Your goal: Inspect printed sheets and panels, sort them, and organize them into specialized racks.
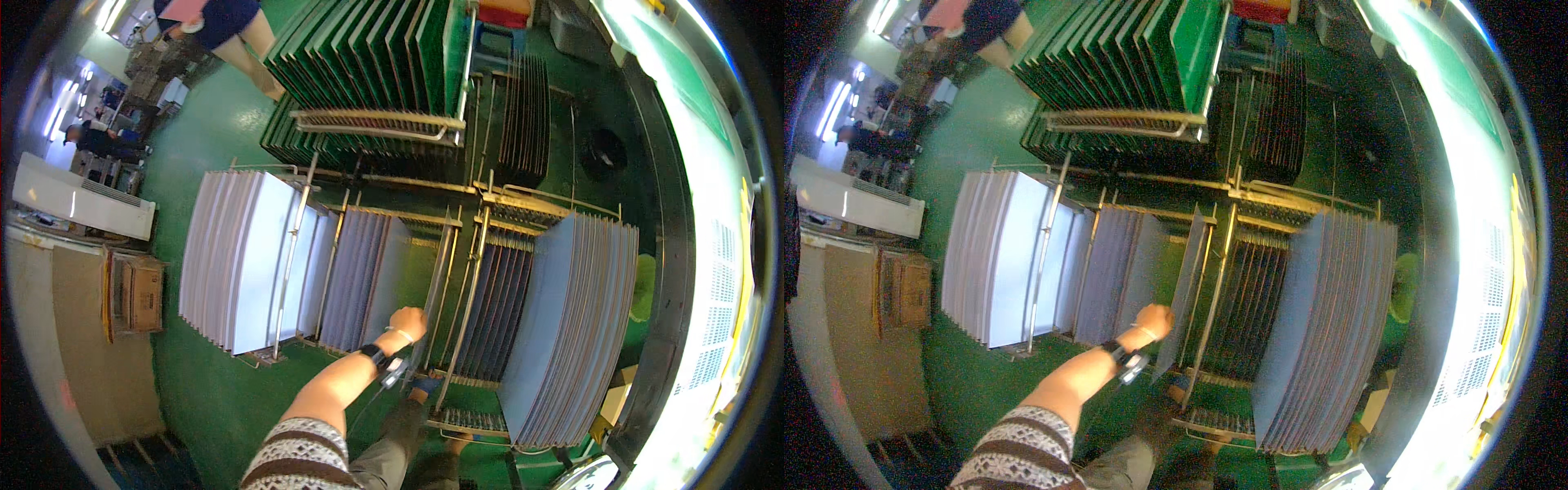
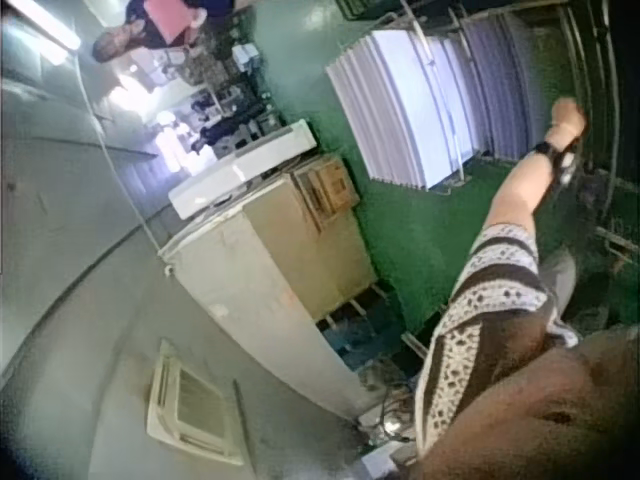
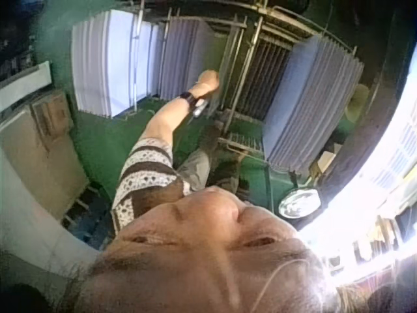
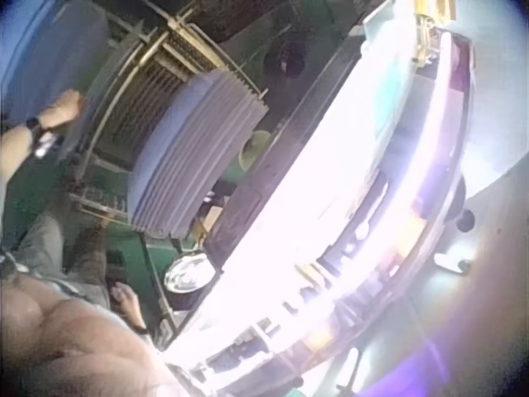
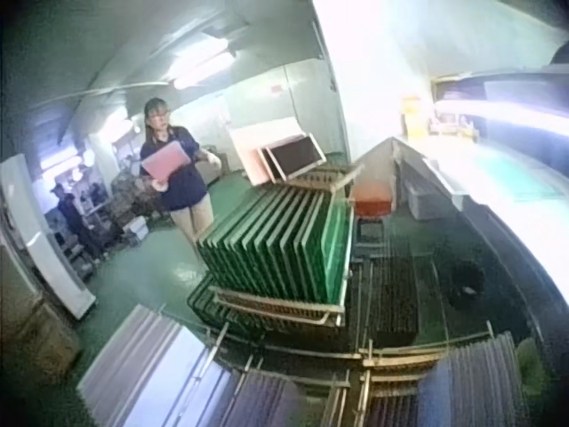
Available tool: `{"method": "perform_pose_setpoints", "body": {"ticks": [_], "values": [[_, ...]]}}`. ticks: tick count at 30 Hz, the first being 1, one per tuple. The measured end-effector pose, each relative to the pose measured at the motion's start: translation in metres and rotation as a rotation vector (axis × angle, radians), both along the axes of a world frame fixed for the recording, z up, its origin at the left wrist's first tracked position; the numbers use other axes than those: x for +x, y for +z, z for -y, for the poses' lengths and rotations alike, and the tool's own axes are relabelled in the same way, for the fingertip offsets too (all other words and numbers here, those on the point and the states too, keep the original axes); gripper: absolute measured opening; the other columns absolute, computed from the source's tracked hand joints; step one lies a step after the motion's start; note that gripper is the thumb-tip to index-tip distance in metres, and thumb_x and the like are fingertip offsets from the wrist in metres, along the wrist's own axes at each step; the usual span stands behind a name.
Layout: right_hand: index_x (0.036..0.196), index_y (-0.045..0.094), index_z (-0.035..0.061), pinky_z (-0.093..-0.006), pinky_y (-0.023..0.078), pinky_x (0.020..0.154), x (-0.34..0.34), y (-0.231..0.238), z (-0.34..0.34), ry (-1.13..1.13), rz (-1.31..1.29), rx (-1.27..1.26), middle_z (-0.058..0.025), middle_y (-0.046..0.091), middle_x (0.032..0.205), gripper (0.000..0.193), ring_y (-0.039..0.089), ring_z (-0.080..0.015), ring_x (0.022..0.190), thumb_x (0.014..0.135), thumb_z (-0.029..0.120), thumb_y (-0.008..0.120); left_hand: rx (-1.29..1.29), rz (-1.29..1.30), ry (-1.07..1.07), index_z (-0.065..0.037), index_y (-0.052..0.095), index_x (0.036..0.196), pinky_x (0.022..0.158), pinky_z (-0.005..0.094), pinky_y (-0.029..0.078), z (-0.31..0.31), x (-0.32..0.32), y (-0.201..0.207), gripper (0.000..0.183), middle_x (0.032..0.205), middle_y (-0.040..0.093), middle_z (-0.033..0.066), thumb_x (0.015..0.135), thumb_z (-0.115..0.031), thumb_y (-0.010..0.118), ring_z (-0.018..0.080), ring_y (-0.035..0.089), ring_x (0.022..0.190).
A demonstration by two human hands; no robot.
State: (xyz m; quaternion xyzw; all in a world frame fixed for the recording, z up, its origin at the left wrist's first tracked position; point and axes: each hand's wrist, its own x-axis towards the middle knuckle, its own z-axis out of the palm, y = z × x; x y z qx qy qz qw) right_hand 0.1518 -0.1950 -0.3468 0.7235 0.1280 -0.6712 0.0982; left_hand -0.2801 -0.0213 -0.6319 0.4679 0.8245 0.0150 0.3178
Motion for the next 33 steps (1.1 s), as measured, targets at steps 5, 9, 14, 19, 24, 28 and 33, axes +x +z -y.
{"method": "perform_pose_setpoints", "body": {"ticks": [5, 9, 14, 19, 24, 28, 33], "values": [[0.113, 0.046, -0.0032, -0.0278, 0.044, 0.079, 0.035, -0.060, 0.035, -0.023, -0.236, 0.189, -0.0136, 0.056, 0.104, 0.035, 0.055, -0.0215, 0.093, 0.085, 0.017, 0.052, 0.307, 0.243, -0.042, -0.002, 0.056, 0.074, 0.058, 0.0413, 0.043, 0.060, -0.060, 0.203, 0.022, 0.071, 0.056, 0.0202, 0.079, -0.022, 0.048, 0.0376, 0.054, 0.067], [0.122, 0.038, 0.0009, -0.0351, 0.041, 0.085, 0.053, -0.184, 0.027, 0.094, -0.415, -0.014, -0.0151, 0.051, 0.114, 0.048, 0.052, -0.0251, 0.100, 0.081, 0.017, 0.057, 0.389, 0.338, 0.053, 0.001, 0.045, 0.061, 0.045, 0.0328, 0.034, 0.102, -0.058, 0.354, 0.028, 0.049, 0.041, 0.0128, 0.081, -0.016, 0.052, 0.0191, 0.039, 0.043], [0.105, 0.053, -0.0014, -0.0269, 0.045, 0.073, -0.090, 0.026, -0.059, 0.229, -0.612, 0.377, -0.0102, 0.059, 0.095, 0.029, 0.057, -0.0199, 0.086, 0.088, 0.022, 0.048, 0.433, 0.538, 0.295, -0.002, 0.044, 0.057, 0.041, 0.0240, 0.029, 0.160, -0.023, 0.460, 0.033, 0.048, 0.037, -0.0021, 0.085, -0.017, 0.052, 0.0064, 0.033, 0.045], [0.121, 0.035, 0.0000, -0.0376, 0.037, 0.090, -0.119, -0.003, -0.050, -0.435, -1.274, -0.031, -0.0093, 0.043, 0.121, 0.036, 0.045, -0.0221, 0.106, 0.089, 0.016, 0.044, 0.560, 0.664, 0.363, -0.006, 0.045, 0.056, 0.041, 0.0199, 0.028, 0.184, 0.008, 0.493, 0.033, 0.048, 0.040, -0.0034, 0.085, -0.019, 0.054, 0.0042, 0.036, 0.044], [0.131, 0.025, 0.0073, -0.0399, 0.030, 0.098, -0.124, 0.063, -0.081, -0.429, -1.301, 0.380, -0.0064, 0.036, 0.130, 0.055, 0.036, -0.0209, 0.118, 0.084, 0.011, 0.053, 0.671, 0.665, 0.401, -0.006, 0.044, 0.058, 0.038, 0.0199, 0.028, 0.193, 0.026, 0.505, 0.032, 0.048, 0.041, -0.0022, 0.085, -0.019, 0.054, 0.0043, 0.036, 0.042], [0.128, 0.029, 0.0042, -0.0346, 0.032, 0.096, -0.107, 0.093, -0.102, -0.306, -1.286, 0.583, -0.0065, 0.040, 0.125, 0.050, 0.040, -0.0179, 0.113, 0.085, 0.013, 0.052, 0.753, 0.692, 0.396, -0.008, 0.042, 0.058, 0.033, 0.0186, 0.024, 0.200, 0.023, 0.492, 0.033, 0.047, 0.041, -0.0004, 0.086, -0.022, 0.053, 0.0046, 0.034, 0.037], [0.126, 0.033, 0.0031, -0.0341, 0.034, 0.094, -0.090, 0.111, -0.110, -0.242, -1.312, 0.672, -0.0067, 0.043, 0.122, 0.046, 0.042, -0.0181, 0.110, 0.085, 0.013, 0.052, 0.782, 0.636, 0.442, -0.007, 0.043, 0.059, 0.032, 0.0185, 0.025, 0.204, 0.045, 0.514, 0.034, 0.047, 0.041, -0.0007, 0.086, -0.025, 0.053, 0.0046, 0.034, 0.036]]}}
